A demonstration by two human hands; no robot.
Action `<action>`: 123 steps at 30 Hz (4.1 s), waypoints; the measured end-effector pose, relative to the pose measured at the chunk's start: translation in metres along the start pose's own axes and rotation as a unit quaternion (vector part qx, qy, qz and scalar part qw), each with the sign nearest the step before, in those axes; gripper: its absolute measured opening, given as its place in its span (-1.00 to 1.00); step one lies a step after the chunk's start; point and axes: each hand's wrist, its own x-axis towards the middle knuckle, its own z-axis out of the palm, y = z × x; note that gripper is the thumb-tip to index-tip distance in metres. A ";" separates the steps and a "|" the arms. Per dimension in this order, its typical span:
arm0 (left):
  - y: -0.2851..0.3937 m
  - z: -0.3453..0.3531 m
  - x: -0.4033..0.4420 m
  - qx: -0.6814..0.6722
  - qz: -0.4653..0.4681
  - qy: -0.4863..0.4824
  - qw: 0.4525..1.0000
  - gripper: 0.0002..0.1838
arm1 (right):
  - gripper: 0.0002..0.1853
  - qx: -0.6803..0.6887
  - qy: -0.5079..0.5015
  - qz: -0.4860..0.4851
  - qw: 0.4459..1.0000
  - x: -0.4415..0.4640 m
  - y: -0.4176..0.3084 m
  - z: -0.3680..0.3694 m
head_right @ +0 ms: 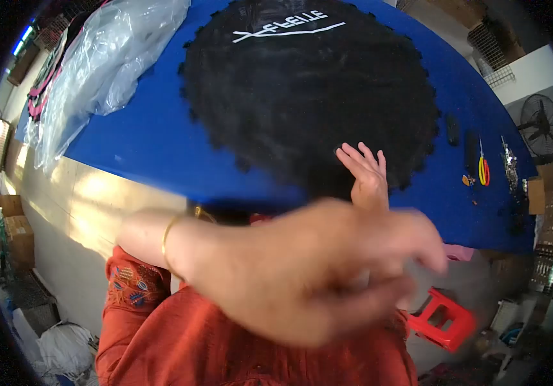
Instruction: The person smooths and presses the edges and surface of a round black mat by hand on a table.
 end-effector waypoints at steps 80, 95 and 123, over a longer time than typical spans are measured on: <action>-0.144 -0.254 -0.110 0.736 -0.128 0.305 0.590 -0.80 | -0.42 -0.005 -0.010 -0.082 0.997 0.033 -0.085 0.032; -0.160 -0.094 -0.124 0.659 -0.146 0.254 0.693 -0.47 | -0.39 0.018 -0.060 -0.128 0.990 0.087 -0.087 0.052; -0.166 -0.096 -0.126 0.680 -0.106 0.251 0.681 -0.51 | -0.46 -0.042 -0.098 -0.106 0.989 0.062 -0.087 0.021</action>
